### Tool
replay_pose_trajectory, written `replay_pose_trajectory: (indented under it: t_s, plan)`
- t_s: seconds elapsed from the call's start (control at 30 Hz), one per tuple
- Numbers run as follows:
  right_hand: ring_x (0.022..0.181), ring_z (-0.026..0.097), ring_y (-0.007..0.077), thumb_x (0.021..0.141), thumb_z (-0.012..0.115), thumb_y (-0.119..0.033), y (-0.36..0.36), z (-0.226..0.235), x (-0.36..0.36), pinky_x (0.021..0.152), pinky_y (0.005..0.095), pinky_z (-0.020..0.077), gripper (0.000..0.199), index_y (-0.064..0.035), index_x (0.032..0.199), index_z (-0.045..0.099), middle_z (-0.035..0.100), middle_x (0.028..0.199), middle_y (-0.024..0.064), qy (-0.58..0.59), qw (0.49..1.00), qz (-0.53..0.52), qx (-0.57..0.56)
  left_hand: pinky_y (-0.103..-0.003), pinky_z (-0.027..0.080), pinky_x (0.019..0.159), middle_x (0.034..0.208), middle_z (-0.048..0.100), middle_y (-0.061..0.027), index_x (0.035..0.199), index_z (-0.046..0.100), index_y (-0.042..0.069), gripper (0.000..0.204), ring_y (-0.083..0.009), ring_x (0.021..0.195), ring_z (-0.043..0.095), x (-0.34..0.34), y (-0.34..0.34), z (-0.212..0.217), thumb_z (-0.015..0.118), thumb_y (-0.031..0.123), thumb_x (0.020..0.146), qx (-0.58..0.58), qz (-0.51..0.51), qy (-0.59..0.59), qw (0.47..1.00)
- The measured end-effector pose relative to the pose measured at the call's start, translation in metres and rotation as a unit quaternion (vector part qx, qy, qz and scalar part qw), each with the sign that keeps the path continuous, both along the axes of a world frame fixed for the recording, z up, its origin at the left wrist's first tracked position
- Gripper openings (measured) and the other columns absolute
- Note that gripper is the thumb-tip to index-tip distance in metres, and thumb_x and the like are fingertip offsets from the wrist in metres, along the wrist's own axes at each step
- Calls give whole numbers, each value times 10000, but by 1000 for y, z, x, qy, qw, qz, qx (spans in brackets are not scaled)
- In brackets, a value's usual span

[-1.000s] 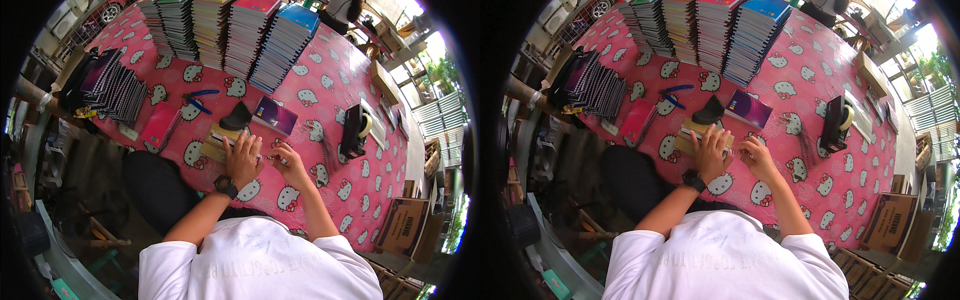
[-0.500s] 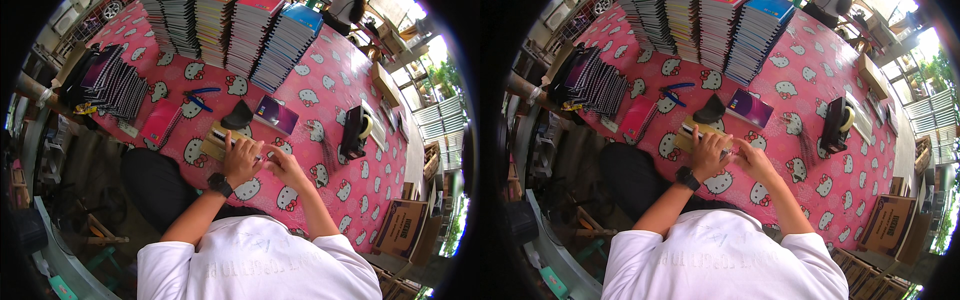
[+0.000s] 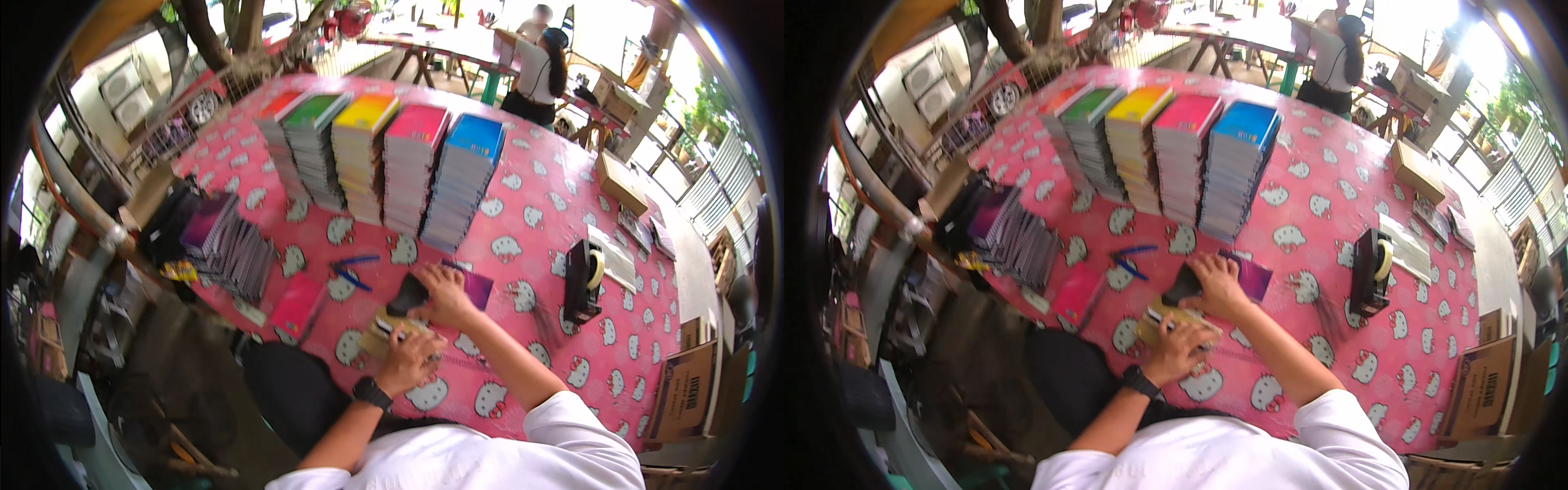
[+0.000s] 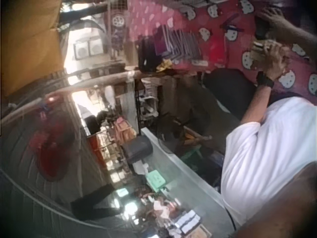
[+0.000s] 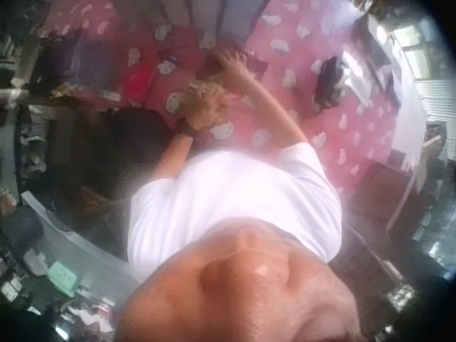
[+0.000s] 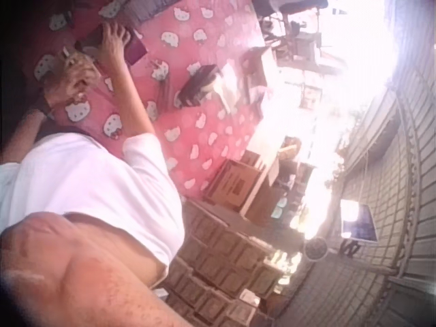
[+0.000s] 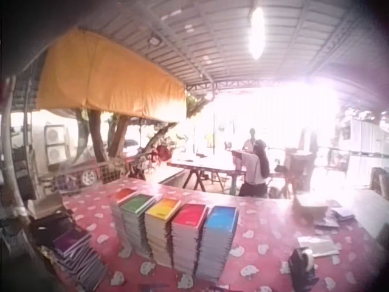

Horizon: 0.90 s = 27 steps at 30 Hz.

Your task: The person manually binds small notebooks by threading plastic coils through pre-punched holes, using a black tool to help guide the coil.

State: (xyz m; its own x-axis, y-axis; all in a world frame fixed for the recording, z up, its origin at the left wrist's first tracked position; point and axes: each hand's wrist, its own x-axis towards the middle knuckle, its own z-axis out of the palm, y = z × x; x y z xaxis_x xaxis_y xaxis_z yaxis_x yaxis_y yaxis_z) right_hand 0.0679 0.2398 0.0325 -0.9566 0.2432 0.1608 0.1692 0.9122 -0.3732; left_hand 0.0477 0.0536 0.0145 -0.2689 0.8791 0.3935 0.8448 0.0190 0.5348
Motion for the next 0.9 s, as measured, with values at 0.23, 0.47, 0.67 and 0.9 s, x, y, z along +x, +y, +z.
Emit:
replay_pose_trajectory:
  t_s: [0.23, 0.47, 0.67, 0.9]
  plan:
    - [1210, 409, 362, 559, 777, -434, -7, -15, -25, 1039, 562, 238, 718, -103, 1165, 579, 475, 1272, 174, -38, 999, -2, -20, -493, 201, 1017, 1056, 623, 20, 1015, 667, 208, 224, -163, 1076, 530, -6, -1, 18, 622, 358, 855, -31, -31, -54, 998]
    - [1089, 506, 182, 755, 719, -358, 11, 16, 31, 929, 323, 408, 578, -45, 1211, 549, 550, 1180, 108, 32, 861, -9, -507, -463, 231, 997, 1079, 616, 38, 1025, 655, 186, 207, -157, 1084, 522, -4, -4, 14, 635, 263, 834, -64, -7, -10, 998]
    - [1052, 495, 148, 766, 681, -460, -1, -21, 108, 913, 282, 384, 680, -46, 1275, 505, 549, 1165, 55, -36, 781, 30, -623, -516, 263, 994, 1068, 612, 37, 1018, 649, 186, 208, -161, 1070, 536, -6, -5, 8, 650, 272, 828, -54, -13, -24, 998]
    - [1052, 506, 145, 808, 639, -396, -15, -36, 133, 889, 284, 409, 650, 11, 1282, 461, 534, 1180, 78, 4, 700, 14, -714, -633, 110, 1043, 1080, 592, 63, 976, 633, 236, 193, -163, 1115, 520, -4, -8, 8, 658, 330, 809, -55, 18, 28, 998]
